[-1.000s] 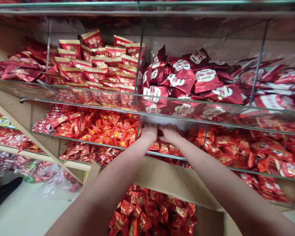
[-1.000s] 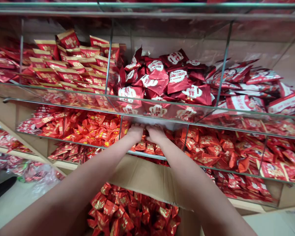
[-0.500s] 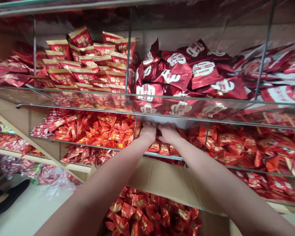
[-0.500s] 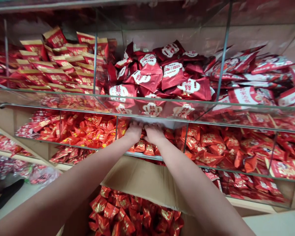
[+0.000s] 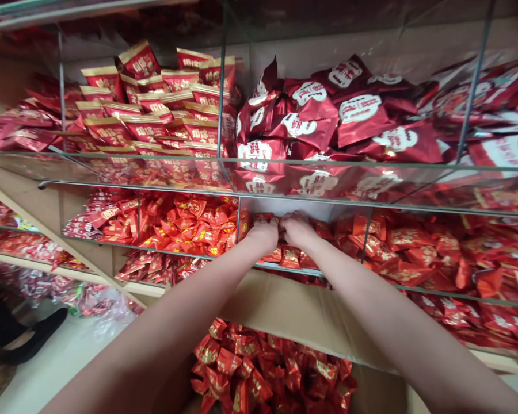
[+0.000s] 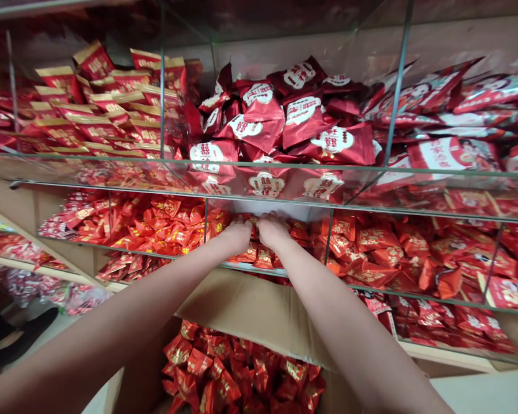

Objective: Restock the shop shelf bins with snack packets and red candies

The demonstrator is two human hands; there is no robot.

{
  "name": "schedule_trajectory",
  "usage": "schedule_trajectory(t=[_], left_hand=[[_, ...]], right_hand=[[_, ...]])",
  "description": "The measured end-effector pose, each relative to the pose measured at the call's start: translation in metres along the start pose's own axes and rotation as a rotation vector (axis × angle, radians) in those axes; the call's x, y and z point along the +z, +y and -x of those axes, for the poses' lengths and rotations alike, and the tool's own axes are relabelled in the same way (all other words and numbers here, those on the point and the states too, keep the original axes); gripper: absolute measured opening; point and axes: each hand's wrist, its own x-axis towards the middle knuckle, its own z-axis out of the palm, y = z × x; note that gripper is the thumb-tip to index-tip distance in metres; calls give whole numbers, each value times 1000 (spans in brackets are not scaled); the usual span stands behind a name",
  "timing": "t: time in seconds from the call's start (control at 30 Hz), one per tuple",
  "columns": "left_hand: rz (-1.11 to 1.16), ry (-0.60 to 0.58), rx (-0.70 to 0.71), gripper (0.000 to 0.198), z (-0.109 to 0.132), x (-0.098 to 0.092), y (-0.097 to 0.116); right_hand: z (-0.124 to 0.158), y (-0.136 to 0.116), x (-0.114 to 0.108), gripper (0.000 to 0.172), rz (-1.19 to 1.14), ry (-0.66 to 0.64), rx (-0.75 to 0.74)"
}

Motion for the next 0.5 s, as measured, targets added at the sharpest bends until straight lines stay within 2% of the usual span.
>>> schedule_trajectory(t=[0.17,0.37,0.5], left_hand=[[29,-14,-60,44,-8,-4,-1],[70,-121,-110,73,-26,-3,-2],[111,-143,-148,69,-31,-1,1]], right_hand=[[-1,0,0,17,5,44,32],[-2,0,1,16,49,20,3],[-1,0,3,17,64,10,-11]])
